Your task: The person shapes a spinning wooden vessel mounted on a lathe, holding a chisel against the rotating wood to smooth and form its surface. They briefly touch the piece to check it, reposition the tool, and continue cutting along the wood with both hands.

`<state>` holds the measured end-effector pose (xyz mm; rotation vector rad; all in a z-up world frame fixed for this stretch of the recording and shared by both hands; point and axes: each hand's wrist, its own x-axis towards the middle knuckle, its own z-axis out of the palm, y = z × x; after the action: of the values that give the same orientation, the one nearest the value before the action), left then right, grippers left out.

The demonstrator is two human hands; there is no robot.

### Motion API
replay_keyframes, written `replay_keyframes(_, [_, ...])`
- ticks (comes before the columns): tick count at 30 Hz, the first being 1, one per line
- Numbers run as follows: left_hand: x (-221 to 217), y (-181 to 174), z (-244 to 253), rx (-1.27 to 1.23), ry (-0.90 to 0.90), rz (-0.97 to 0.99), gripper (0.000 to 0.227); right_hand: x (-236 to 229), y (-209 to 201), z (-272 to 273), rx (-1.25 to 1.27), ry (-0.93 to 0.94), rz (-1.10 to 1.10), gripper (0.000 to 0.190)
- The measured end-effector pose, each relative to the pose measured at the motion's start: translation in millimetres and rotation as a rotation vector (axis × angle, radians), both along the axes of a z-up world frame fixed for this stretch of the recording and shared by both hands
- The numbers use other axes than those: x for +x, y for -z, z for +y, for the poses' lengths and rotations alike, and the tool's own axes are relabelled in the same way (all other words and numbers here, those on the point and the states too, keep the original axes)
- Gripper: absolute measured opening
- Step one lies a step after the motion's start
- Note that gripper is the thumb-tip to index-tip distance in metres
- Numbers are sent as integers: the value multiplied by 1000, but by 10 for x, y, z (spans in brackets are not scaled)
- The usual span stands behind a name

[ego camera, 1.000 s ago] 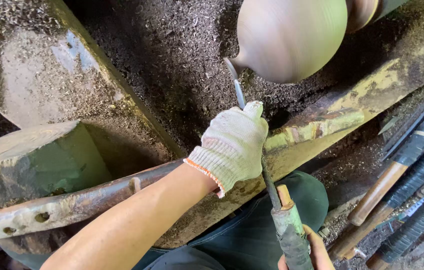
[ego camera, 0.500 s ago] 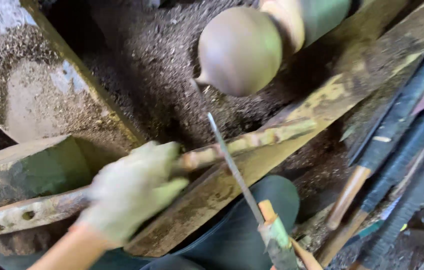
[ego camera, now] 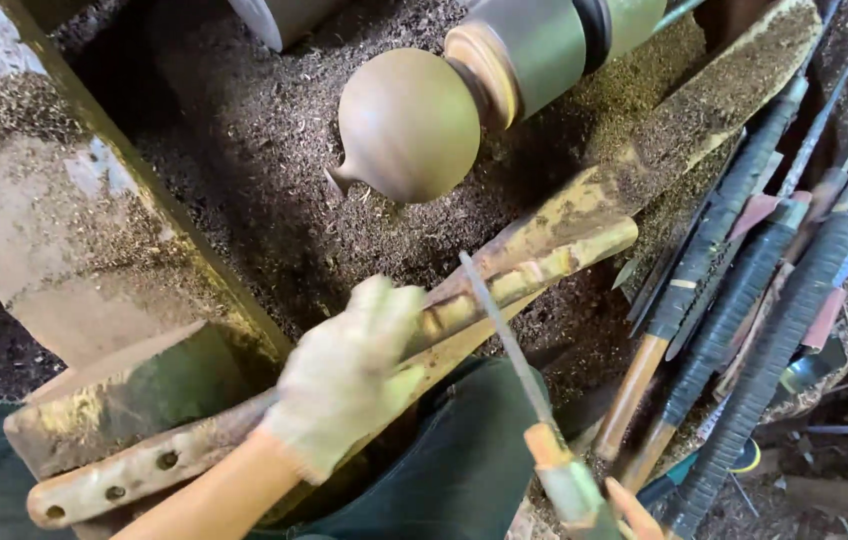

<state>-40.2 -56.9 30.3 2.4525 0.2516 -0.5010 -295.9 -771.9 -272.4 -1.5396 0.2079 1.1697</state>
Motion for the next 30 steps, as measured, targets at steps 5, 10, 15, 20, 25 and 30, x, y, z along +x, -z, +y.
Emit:
replay_keyframes(5, [503,266,-365,-175,224,-290,62,1244,-1588,1746,14,15,-42,76])
replay_keyframes(10, [593,528,-432,-171,243,25,64,1040,-1897,2296,28,149,-6,78])
replay_keyframes(15, [740,335,-202,-215,261,202,59,1263,-2051,2701,-15,79,-97,76])
replay_keyframes(20, [1033,331,-157,-131,364,447,40,1679,-2685,3526,-142,4,29,95])
replay_keyframes(25, [984,407,-133,-156,395,290,38,1667,-2687,3832,-351,166,156,92])
replay_keyframes(30, [944,412,-124,-169,357,247,36,1569,-2537,3667,-245,209,116,84])
